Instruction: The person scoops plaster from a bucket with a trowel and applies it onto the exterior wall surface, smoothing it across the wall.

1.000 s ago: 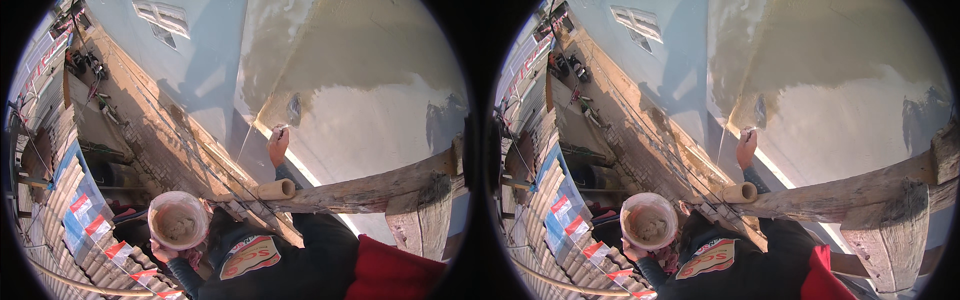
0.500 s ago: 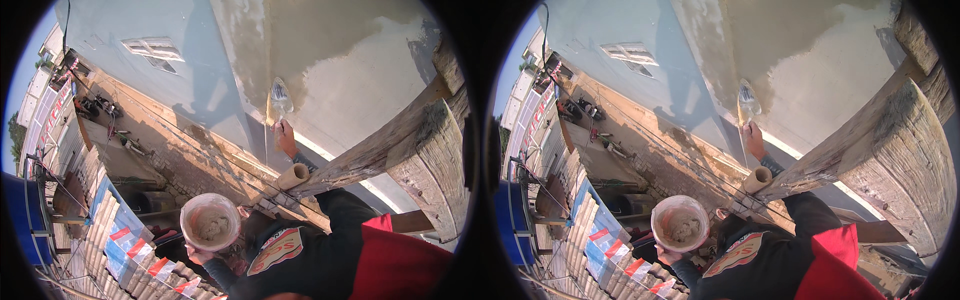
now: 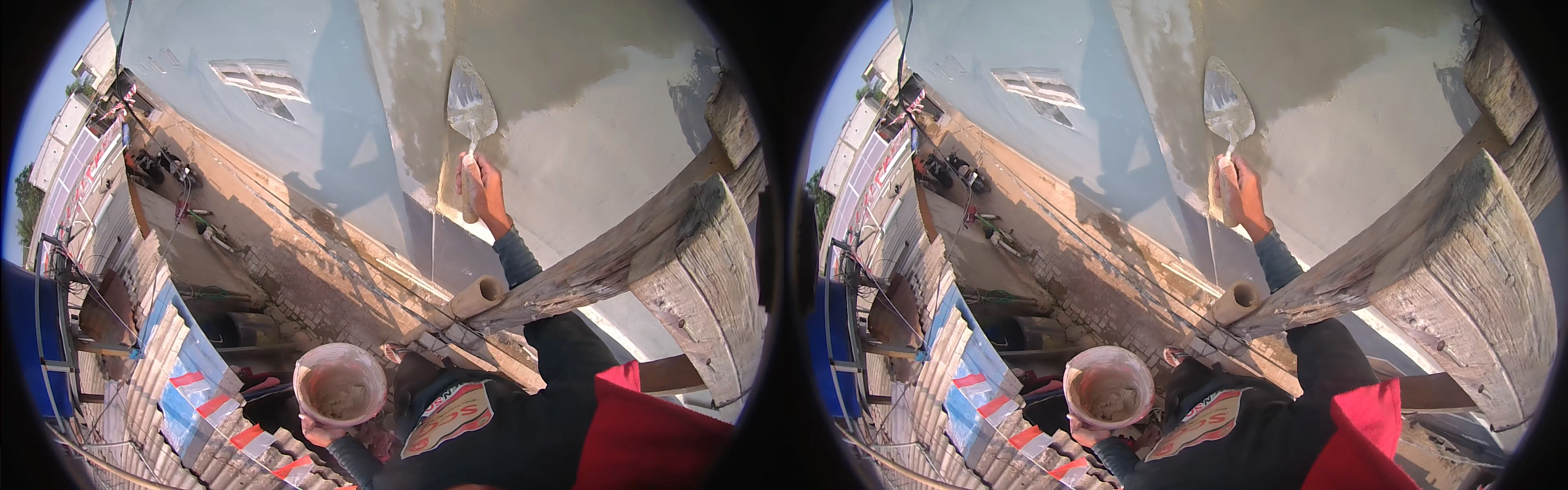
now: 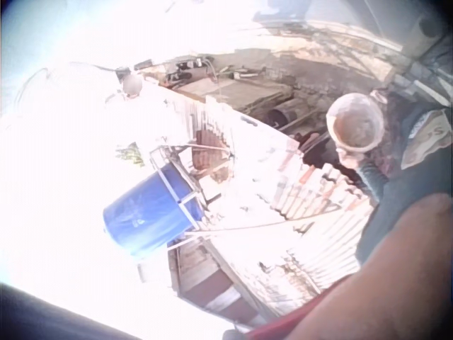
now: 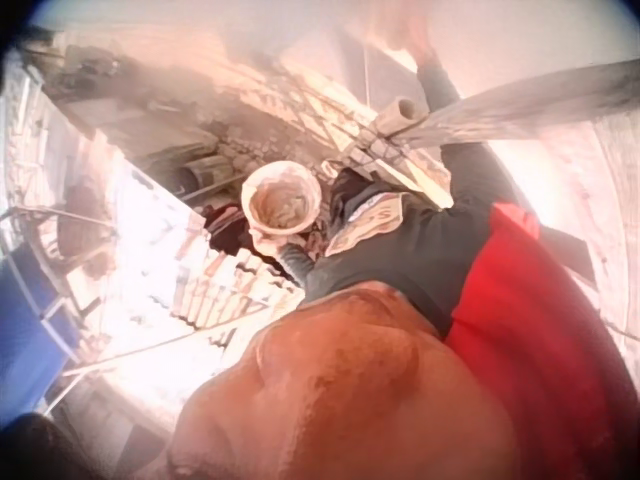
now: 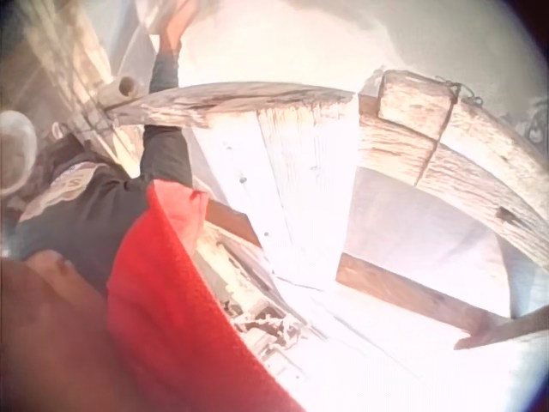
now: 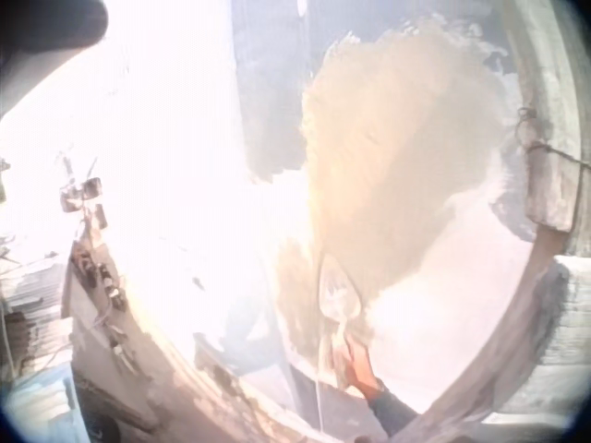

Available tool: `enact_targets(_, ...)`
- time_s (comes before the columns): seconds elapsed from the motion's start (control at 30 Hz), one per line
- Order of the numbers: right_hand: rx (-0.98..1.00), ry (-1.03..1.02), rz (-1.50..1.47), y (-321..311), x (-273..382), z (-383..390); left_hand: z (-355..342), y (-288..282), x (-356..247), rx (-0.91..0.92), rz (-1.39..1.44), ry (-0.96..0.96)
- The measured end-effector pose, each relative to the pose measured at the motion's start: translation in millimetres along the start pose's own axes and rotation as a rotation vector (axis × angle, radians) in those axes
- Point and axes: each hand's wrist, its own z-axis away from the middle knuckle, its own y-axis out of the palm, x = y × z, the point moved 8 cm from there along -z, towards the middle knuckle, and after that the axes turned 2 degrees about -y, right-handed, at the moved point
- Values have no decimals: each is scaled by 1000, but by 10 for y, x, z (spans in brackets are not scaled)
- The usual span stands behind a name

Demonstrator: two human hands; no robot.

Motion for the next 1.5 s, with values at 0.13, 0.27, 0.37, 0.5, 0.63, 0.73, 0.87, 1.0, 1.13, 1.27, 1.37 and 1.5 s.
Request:
enact_targets(0.13, 65, 67, 56, 157, -104, 1, 171, -70, -71, -155, 109, -25)
enact_targets(0.27, -10, 69, 139, 1, -434, 110, 198, 69, 5, -150, 179, -96)
enact_targets(0.37, 8, 104, 84, 119, -748, 221, 211, -80, -12, -127, 139, -49)
enact_targets(0.5, -11, 140, 66, 40, -1167, 366, 153, -177, 44, -87, 97, -38)
enact_targets(0.63, -14, 158, 86, -1, -1551, 532, 181, -237, 23, -90, 118, -37)
enact_targets(0.73, -43, 165, 90, -12, -1761, 650, 244, -205, -27, -93, 158, -66)
enact_targets(0.87, -68, 195, 126, 17, -2042, 714, 303, -416, -46, -183, 94, -39)
enact_targets(1.0, -88, 168, 103, 30, -2240, 763, 359, -615, -12, -189, 104, -17)
enact_targets(1.13, -96, 124, 184, -71, -2412, 831, 355, -606, 57, -161, 143, -58)
enact_targets(1.27, -209, 115, 339, -234, -2369, 1020, 359, -561, 53, -190, 96, -56)
enact_targets(1.37, -201, 204, 453, -264, -2069, 1200, 384, -544, 101, -142, 157, -63)
enact_targets(1.5, -210, 74, 621, -678, -2051, 1402, 335, -209, 77, -173, 141, -81)
